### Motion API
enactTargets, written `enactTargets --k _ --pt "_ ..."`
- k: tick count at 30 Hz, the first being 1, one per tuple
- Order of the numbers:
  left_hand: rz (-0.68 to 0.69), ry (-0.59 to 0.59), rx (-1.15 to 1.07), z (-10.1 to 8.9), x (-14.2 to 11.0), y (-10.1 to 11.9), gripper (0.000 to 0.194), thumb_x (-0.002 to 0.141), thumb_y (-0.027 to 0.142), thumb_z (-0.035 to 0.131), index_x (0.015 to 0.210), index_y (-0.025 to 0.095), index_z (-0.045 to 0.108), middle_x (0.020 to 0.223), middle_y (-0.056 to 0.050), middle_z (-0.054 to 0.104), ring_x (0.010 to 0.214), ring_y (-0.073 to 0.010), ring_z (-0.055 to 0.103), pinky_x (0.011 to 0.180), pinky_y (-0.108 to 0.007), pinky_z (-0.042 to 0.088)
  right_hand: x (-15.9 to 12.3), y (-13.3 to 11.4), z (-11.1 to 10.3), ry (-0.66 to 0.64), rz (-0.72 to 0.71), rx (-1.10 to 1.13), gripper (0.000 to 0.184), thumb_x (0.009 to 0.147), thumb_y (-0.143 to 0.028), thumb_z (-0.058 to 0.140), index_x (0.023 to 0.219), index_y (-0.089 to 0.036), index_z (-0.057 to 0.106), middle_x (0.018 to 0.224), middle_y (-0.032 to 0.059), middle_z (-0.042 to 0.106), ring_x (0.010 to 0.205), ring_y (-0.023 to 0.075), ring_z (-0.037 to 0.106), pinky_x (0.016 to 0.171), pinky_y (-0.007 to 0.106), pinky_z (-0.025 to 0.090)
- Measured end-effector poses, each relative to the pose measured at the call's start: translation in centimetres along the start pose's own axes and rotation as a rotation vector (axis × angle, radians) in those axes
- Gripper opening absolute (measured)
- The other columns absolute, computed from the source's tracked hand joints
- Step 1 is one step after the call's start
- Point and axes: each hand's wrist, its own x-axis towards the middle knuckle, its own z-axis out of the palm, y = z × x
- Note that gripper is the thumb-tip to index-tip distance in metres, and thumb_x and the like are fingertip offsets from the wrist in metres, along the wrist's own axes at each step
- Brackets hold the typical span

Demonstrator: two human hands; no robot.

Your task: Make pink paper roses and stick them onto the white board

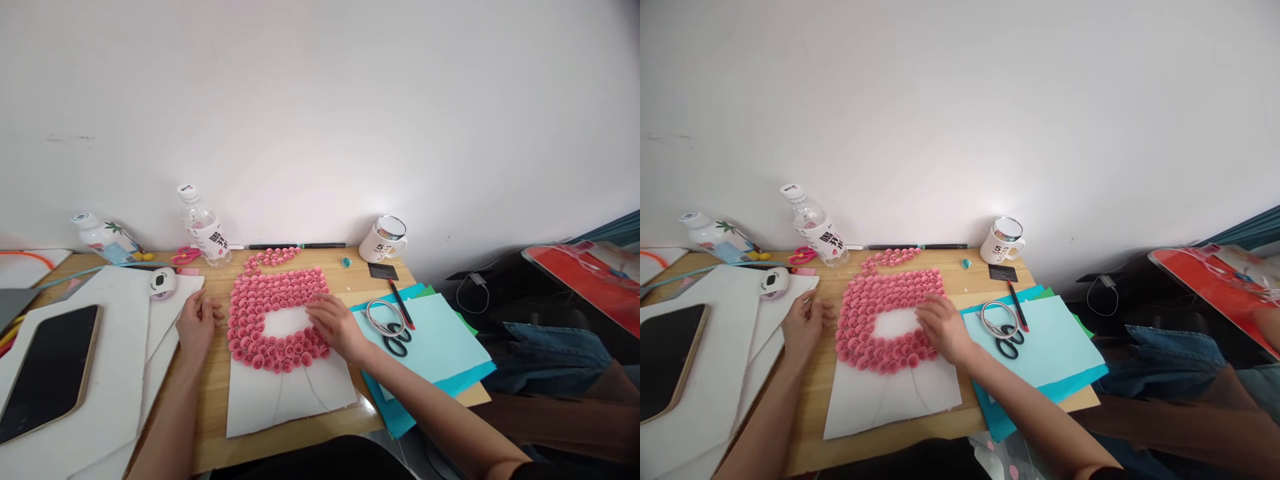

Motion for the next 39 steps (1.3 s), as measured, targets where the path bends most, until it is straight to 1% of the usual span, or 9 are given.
enactTargets --k 5,8,12,19,25,31,36,38,39 --pt "0.046 -0.040 0.060 -0.2 0.1 0.0 0.042 0.079 0.040 0.046 0.113 0.016 0.050 0.073 -0.003 0.066 0.052 -0.0141 0.059 0.046 -0.024 0.047 7.3 4.7 1.7 -0.112 0.336 -0.047 0.018 0.081 -0.009 0.051 0.087 -0.015 0.066 0.090 0.0079 0.067 0.079 0.0156 0.061 0.071 0.026 0.047" --pt "0.049 -0.075 0.093 -0.3 0.0 0.2 0.045 0.079 0.042 0.046 0.115 0.017 0.050 0.074 -0.004 0.068 0.054 -0.0157 0.060 0.051 -0.027 0.049 10.5 6.9 3.6 -0.145 0.383 -0.087 0.018 0.074 -0.004 0.051 0.080 -0.013 0.066 0.081 0.0064 0.065 0.069 0.0136 0.058 0.065 0.023 0.043" --pt "0.060 -0.094 0.133 -0.4 0.0 0.3 0.048 0.078 0.046 0.046 0.117 0.018 0.051 0.074 -0.003 0.070 0.054 -0.0163 0.059 0.064 -0.031 0.051 12.4 8.4 5.7 -0.184 0.421 -0.146 0.018 0.069 -0.004 0.053 0.076 -0.014 0.066 0.079 0.0054 0.063 0.070 0.0138 0.055 0.065 0.023 0.039" --pt "0.042 -0.129 0.133 -0.3 0.1 -0.1 0.055 0.078 0.051 0.046 0.122 0.019 0.050 0.073 -0.003 0.070 0.054 -0.0168 0.059 0.059 -0.030 0.050 12.9 8.1 6.8 -0.227 0.474 -0.213 0.015 0.073 -0.008 0.052 0.069 -0.014 0.065 0.081 0.0062 0.060 0.073 0.0147 0.054 0.065 0.023 0.036" --pt "0.059 -0.126 0.138 -0.2 0.0 0.0 0.054 0.078 0.050 0.047 0.120 0.017 0.051 0.073 -0.003 0.071 0.053 -0.0159 0.058 0.060 -0.030 0.050 12.7 8.1 7.0 -0.183 0.492 -0.202 0.016 0.074 -0.006 0.050 0.068 -0.013 0.063 0.081 0.0077 0.059 0.074 0.0147 0.054 0.067 0.024 0.037" --pt "0.051 -0.122 0.115 -0.2 0.0 -0.1 0.053 0.078 0.049 0.048 0.121 0.017 0.051 0.072 -0.003 0.070 0.052 -0.0159 0.058 0.059 -0.030 0.050 11.8 8.0 4.7 -0.048 0.483 -0.107 0.013 0.075 -0.009 0.052 0.067 -0.012 0.062 0.079 0.0077 0.061 0.073 0.0149 0.056 0.071 0.026 0.041" --pt "0.048 -0.125 0.113 -0.1 0.0 -0.1 0.054 0.078 0.050 0.048 0.120 0.017 0.051 0.072 -0.004 0.070 0.053 -0.0169 0.059 0.057 -0.030 0.049 9.4 4.6 1.5 0.022 0.435 0.038 0.015 0.077 -0.010 0.050 0.068 -0.014 0.061 0.078 0.0057 0.066 0.071 0.0139 0.059 0.067 0.025 0.047" --pt "0.046 -0.127 0.121 -0.1 0.0 -0.1 0.054 0.078 0.051 0.047 0.120 0.017 0.051 0.073 -0.004 0.070 0.054 -0.0168 0.059 0.058 -0.029 0.050 7.8 2.3 0.9 -0.012 0.385 0.128 0.011 0.076 -0.011 0.054 0.068 -0.015 0.061 0.079 0.0036 0.067 0.070 0.0125 0.061 0.065 0.022 0.048" --pt "0.047 -0.127 0.127 -0.1 0.0 -0.2 0.054 0.078 0.051 0.046 0.120 0.017 0.051 0.073 -0.004 0.071 0.055 -0.0168 0.060 0.058 -0.029 0.050 6.9 1.2 0.8 -0.055 0.328 0.249 0.011 0.075 -0.010 0.055 0.069 -0.016 0.062 0.079 0.0038 0.067 0.072 0.0130 0.061 0.065 0.022 0.048"
